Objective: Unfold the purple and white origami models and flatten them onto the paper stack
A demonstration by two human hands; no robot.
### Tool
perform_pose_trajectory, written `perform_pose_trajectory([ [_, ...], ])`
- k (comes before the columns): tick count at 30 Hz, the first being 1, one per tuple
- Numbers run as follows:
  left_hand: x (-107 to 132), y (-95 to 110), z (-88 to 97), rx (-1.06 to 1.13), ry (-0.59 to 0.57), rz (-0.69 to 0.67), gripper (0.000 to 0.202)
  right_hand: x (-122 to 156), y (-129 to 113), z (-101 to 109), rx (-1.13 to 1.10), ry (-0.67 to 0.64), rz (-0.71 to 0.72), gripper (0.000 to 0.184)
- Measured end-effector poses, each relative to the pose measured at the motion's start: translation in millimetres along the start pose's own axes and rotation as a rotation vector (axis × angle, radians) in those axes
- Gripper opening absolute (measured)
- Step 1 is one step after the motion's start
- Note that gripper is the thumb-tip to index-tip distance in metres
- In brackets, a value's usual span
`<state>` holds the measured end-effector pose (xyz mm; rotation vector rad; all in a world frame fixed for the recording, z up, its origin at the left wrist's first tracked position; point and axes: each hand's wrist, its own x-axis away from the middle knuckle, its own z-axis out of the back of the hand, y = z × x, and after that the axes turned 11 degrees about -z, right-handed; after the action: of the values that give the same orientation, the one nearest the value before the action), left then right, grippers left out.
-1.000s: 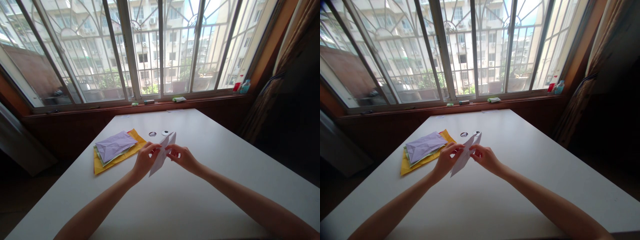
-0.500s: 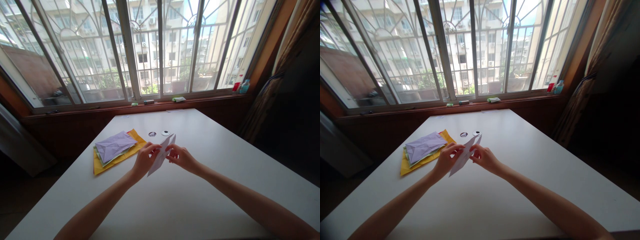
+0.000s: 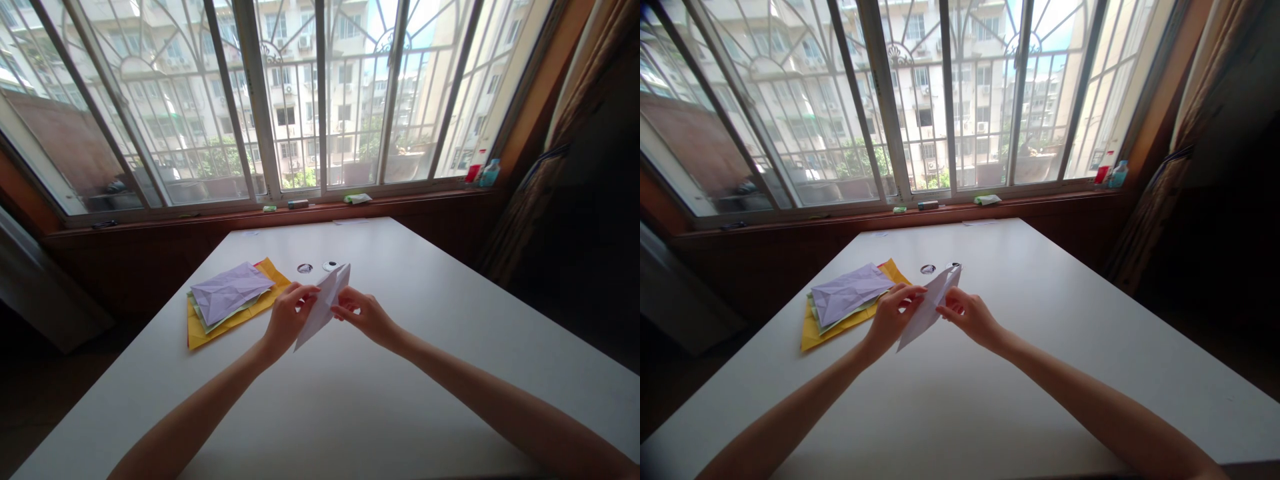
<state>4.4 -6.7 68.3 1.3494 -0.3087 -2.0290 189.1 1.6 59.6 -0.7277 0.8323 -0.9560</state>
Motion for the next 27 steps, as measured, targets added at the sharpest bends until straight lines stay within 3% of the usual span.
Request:
perform_pose_trajectory([
  [4,0.1,1.9,0.1,0.038,0.012,0.026,0.017,-3.2,5.4,-1.5,-0.073,0.055,-0.035,0.017],
  [9,-2.3,-3.7,1.4,0.109,0.012,0.096,0.017,-8.3,8.0,-1.6,-0.341,0.053,-0.105,0.021],
  [17,-9.5,-17.1,5.8,0.560,-0.006,0.446,0.035,-11.0,-0.6,6.1,-0.538,-0.052,-0.196,0.038],
  [22,-9.8,-18.1,5.8,0.740,0.031,0.581,0.043,-8.7,-1.0,8.3,-0.481,-0.034,-0.149,0.037],
  [27,-9.9,-18.9,5.6,0.646,0.049,0.493,0.044,-1.5,-6.9,11.1,-0.176,0.070,-0.003,0.039],
])
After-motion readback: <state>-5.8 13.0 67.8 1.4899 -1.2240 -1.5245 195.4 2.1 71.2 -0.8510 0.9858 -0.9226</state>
